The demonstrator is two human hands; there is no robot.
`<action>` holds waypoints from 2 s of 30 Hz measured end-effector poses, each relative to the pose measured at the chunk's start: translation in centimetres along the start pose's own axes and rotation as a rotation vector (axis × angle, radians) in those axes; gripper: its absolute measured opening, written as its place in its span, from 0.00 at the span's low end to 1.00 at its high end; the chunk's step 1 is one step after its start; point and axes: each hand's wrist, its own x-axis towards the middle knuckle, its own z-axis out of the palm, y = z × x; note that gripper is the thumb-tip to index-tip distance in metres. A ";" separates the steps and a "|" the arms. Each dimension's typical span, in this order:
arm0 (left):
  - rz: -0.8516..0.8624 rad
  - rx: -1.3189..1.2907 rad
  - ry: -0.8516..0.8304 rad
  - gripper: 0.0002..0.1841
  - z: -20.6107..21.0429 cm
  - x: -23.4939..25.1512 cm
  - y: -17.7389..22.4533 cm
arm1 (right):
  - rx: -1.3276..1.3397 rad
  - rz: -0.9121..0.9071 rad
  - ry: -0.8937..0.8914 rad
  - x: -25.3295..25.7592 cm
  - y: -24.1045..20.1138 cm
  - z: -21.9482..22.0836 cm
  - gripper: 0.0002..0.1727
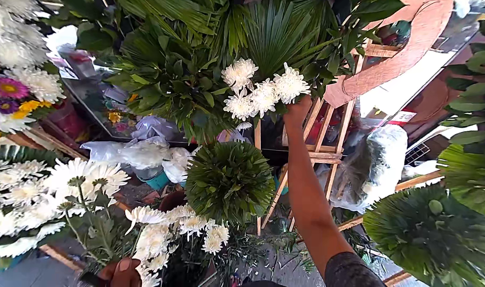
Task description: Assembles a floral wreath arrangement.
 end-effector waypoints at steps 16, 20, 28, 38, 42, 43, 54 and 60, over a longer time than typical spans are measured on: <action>0.174 0.377 -0.011 0.14 0.0 -3.2 3.3 | 1.131 1.110 -1.222 -33.5 -23.1 -4.4 0.10; 0.210 0.388 -0.070 0.13 -0.3 -3.2 2.6 | 1.123 1.113 -1.179 -33.2 -23.1 -5.0 0.11; 0.206 0.471 0.019 0.15 -4.2 -4.3 1.3 | 1.059 1.085 -0.374 -27.0 -14.5 -2.2 0.10; 0.045 0.254 0.022 0.05 -6.3 -3.7 -0.8 | 1.237 1.176 0.178 -21.0 -5.8 2.1 0.18; 0.032 0.234 -0.003 0.05 -6.2 -3.4 -0.6 | 1.258 1.231 0.242 -18.2 -5.5 6.9 0.28; 0.030 0.231 -0.007 0.05 -6.2 -3.4 -0.5 | 1.288 1.245 0.249 -17.6 -5.5 7.8 0.30; -0.045 0.202 0.000 0.06 -7.5 -1.7 -1.2 | 1.475 1.234 0.218 -14.6 -5.1 11.5 0.20; -0.043 0.219 -0.023 0.07 -7.2 -0.9 -1.0 | 1.514 1.209 0.208 -13.8 -5.4 12.5 0.17</action>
